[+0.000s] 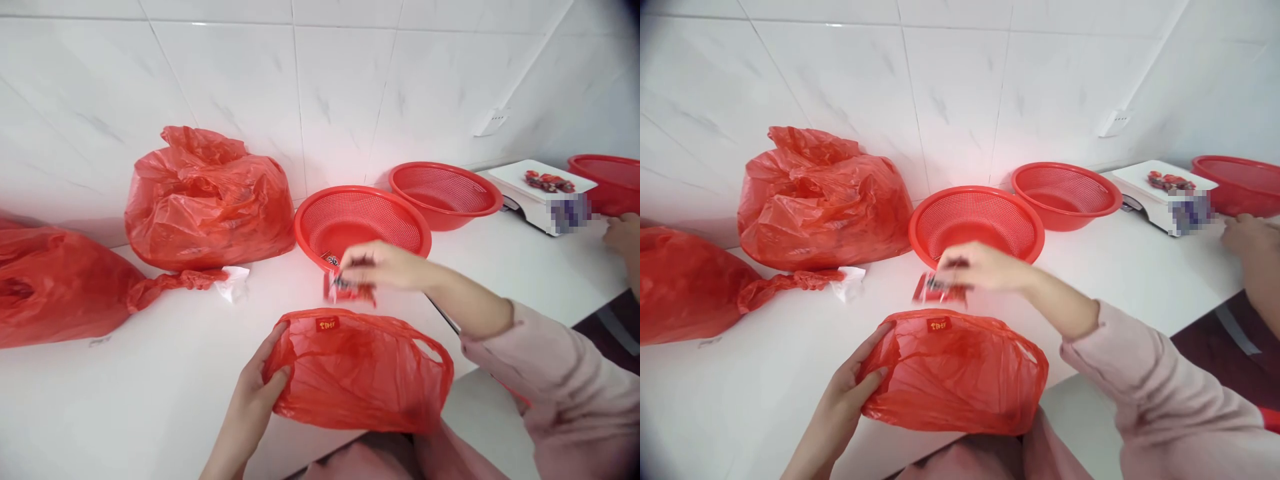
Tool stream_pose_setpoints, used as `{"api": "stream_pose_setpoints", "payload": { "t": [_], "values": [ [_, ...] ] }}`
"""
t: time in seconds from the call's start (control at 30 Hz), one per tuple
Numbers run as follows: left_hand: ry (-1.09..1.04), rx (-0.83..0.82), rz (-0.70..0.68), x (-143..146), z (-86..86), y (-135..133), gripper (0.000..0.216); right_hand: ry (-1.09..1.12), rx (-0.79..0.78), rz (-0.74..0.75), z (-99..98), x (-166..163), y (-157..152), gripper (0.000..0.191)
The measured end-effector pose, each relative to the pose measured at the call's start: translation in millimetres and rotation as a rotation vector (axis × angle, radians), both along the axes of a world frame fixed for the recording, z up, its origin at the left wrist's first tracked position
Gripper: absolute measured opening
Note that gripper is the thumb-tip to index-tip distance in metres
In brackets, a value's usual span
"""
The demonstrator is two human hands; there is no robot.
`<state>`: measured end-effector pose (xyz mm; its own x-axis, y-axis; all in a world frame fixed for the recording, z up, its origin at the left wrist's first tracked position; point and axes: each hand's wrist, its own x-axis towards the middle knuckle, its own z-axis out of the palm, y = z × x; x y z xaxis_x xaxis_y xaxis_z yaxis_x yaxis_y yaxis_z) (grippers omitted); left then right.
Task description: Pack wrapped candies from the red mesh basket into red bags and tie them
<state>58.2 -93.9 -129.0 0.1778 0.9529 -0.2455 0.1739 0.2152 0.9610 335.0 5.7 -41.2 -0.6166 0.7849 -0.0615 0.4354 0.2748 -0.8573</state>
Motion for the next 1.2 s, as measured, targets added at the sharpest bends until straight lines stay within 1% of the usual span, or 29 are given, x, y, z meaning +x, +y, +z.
{"api": "stream_pose_setpoints", "payload": {
  "t": [0.03,0.07,0.13,0.2,0.27,0.3,0.33,0.37,0.4,0.47,0.53,0.6,0.67,0.73,0.8,0.87,0.9,0.97,1.0,1.03,1.07,1.13,1.2],
  "values": [
    [-0.004,0.006,0.008,0.6,-0.1,0.4,0.065,-0.03,0.006,0.064,-2.2,-13.6,-16.2,0.029],
    [-0.009,0.009,0.017,1.2,-0.3,0.4,0.065,-0.092,0.063,0.091,-5.3,-25.7,-28.7,0.023],
    [-0.027,0.007,0.041,2.0,-0.4,-0.5,0.065,-0.228,0.216,0.078,-11.8,-40.8,-37.7,0.015],
    [-0.061,-0.008,0.067,2.6,0.2,-2.9,0.066,-0.301,0.351,-0.02,-15.9,-39.6,-22.7,0.014],
    [-0.098,-0.031,0.096,3.4,1.8,-5.9,0.067,-0.366,0.418,-0.164,-17.6,-24.4,9.6,0.018],
    [-0.116,-0.043,0.111,4.0,3.1,-7.5,0.067,-0.461,0.426,-0.242,-18.6,-14.0,28.1,0.021],
    [-0.133,-0.056,0.123,4.7,4.5,-9.1,0.066,-0.607,0.395,-0.275,-20.5,-3.4,45.8,0.023],
    [-0.151,-0.072,0.132,5.3,6.0,-10.5,0.067,-0.666,0.359,-0.269,-23.6,6.1,61.2,0.025],
    [-0.17,-0.088,0.139,5.9,7.4,-11.7,0.067,-0.717,0.315,-0.239,-27.9,13.9,73.6,0.029],
    [-0.203,-0.114,0.147,6.7,9.5,-13.7,0.069,-0.769,0.219,-0.149,-39.2,22.9,88.6,0.037],
    [-0.212,-0.118,0.153,6.6,10.3,-15.0,0.069,-0.794,0.146,-0.082,-50.2,24.6,94.2,0.038],
    [-0.203,-0.113,0.157,5.8,10.3,-15.8,0.067,-0.807,0.105,-0.068,-56.4,23.4,96.1,0.032],
    [-0.2,-0.116,0.158,4.5,9.8,-16.2,0.068,-0.805,0.094,-0.096,-55.8,23.0,97.8,0.023],
    [-0.207,-0.122,0.158,2.8,8.9,-16.4,0.071,-0.764,0.119,-0.158,-49.2,23.9,97.8,0.016],
    [-0.218,-0.121,0.156,0.8,7.7,-16.2,0.071,-0.687,0.165,-0.224,-38.9,23.5,92.4,0.017],
    [-0.227,-0.121,0.153,-1.0,6.5,-15.5,0.069,-0.519,0.164,-0.248,-26.7,19.6,79.2,0.025],
    [-0.229,-0.12,0.154,-1.7,5.9,-14.9,0.068,-0.385,0.122,-0.232,-20.3,16.4,69.8,0.028],
    [-0.223,-0.111,0.164,-2.4,4.9,-13.3,0.067,-0.089,-0.024,-0.153,-7.6,8.5,47.6,0.033],
    [-0.218,-0.105,0.169,-2.5,4.6,-12.4,0.067,0.033,-0.103,-0.106,-1.7,4.4,35.9,0.034],
    [-0.213,-0.098,0.173,-2.3,4.3,-11.6,0.067,0.107,-0.166,-0.063,3.5,0.7,24.5,0.033],
    [-0.209,-0.089,0.174,-2.2,3.9,-10.9,0.066,0.122,-0.209,-0.025,7.4,-2.7,13.7,0.032],
    [-0.201,-0.073,0.168,-2.2,3.1,-9.8,0.065,0.056,-0.249,0.055,10.4,-8.4,-5.6,0.028],
    [-0.192,-0.062,0.154,-3.2,1.7,-9.2,0.064,-0.112,-0.188,0.141,6.3,-13.5,-22.1,0.021]
  ]
}}
